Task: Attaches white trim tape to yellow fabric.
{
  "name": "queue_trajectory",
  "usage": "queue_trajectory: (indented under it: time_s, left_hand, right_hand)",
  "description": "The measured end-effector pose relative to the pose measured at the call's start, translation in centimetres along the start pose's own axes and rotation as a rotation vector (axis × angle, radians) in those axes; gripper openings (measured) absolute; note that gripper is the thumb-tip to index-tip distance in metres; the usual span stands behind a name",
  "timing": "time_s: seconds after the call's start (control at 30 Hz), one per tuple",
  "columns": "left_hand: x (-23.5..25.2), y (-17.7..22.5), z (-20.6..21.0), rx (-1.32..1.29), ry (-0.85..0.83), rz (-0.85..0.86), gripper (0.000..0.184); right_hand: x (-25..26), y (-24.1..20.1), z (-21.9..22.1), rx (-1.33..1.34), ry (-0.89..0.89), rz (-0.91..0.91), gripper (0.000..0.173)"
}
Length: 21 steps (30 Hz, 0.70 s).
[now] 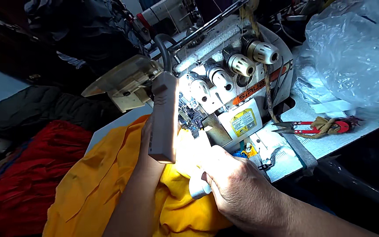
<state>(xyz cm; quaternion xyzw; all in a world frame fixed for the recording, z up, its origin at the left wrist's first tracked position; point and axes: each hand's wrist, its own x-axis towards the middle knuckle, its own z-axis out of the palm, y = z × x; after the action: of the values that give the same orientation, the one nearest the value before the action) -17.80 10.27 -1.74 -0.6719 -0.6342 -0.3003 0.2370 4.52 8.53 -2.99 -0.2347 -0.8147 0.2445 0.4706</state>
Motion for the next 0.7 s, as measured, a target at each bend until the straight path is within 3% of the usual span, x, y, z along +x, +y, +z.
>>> queue_trajectory:
  time_s: [0.07,0.13,0.2,0.37,0.47,0.53,0.6,0.7]
  left_hand:
    - [0.5,0.6,-3.8,-0.096,-0.291,-0.120,0.030]
    - [0.8,2.3,-6.4,-0.285,-0.412,-0.424,0.011]
    - [-0.4,3.3,-8.6,-0.598,-0.375,-0.556,0.013]
    - [-3.3,3.8,-10.7,-1.382,-0.109,-0.531,0.029]
    - [-3.6,4.4,-9.7,-1.581,0.015,-0.526,0.043]
    - [-3.5,4.7,-9.0,-1.497,-0.042,-0.453,0.036]
    - [-3.0,3.8,-8.8,-1.139,-0.191,-0.243,0.029]
    - [-2.5,2.6,-9.8,-0.654,-0.355,-0.045,0.036]
  right_hand:
    - [0.3,0.1,-0.3,0.011,-0.021,-0.018,0.010]
    - [0.7,0.2,-0.8,0.027,-0.053,-0.036,0.011]
    - [1.0,0.5,-1.3,0.045,-0.081,-0.056,0.011]
    - [0.1,0.6,-2.4,0.036,-0.126,-0.154,0.017]
    - [-0.7,0.1,-2.5,-0.003,-0.144,-0.198,0.023]
    - [-0.6,-0.7,-3.0,0.115,-0.225,-0.203,0.028]
    - [-0.1,-2.0,-4.4,0.247,-0.368,-0.179,0.031]
    - [0.6,-3.7,-6.9,0.441,-0.549,-0.077,0.032]
